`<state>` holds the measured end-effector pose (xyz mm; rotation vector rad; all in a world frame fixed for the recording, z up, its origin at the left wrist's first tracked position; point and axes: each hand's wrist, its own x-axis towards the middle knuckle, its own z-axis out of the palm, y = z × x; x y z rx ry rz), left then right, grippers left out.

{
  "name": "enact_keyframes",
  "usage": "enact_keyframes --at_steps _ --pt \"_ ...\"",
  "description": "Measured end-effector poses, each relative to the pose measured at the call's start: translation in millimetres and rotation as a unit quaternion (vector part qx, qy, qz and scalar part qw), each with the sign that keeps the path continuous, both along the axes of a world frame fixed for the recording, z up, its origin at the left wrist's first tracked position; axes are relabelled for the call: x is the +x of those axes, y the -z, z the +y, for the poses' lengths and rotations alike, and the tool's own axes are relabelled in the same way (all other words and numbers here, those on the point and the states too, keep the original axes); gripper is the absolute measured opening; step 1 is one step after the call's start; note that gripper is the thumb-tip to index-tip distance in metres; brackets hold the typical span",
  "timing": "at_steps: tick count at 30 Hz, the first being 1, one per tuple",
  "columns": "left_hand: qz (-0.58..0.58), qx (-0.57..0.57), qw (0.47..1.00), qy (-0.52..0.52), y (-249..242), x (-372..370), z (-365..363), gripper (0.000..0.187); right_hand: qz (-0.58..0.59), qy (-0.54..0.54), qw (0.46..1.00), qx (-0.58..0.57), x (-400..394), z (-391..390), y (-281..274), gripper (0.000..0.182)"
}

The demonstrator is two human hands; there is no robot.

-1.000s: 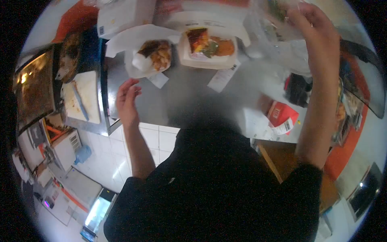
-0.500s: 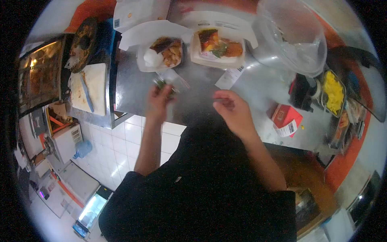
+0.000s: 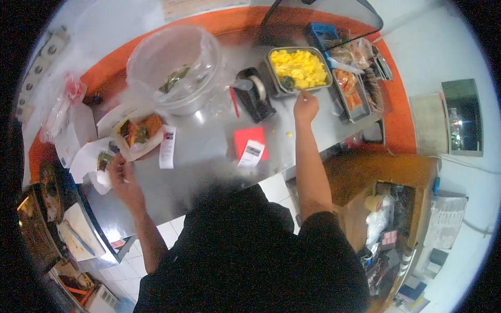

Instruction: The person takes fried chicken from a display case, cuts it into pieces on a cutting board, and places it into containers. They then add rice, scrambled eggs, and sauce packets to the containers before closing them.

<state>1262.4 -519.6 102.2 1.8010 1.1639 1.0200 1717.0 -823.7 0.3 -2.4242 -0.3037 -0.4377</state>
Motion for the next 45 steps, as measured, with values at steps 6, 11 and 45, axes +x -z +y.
enact_keyframes --at_steps 6,11,45 --pt "0.02 -0.085 0.946 0.313 -20 148 -120 0.027 0.187 -0.027 0.98 -0.065 79 -10 54 0.024" --pt "-0.035 -0.219 0.89 0.399 4 264 -167 0.029 0.196 -0.174 0.965 0.011 90 -21 -5 0.015" --pt "-0.056 -0.59 0.72 0.362 49 382 -203 0.077 0.502 -0.148 0.803 0.286 144 -34 -28 0.006"
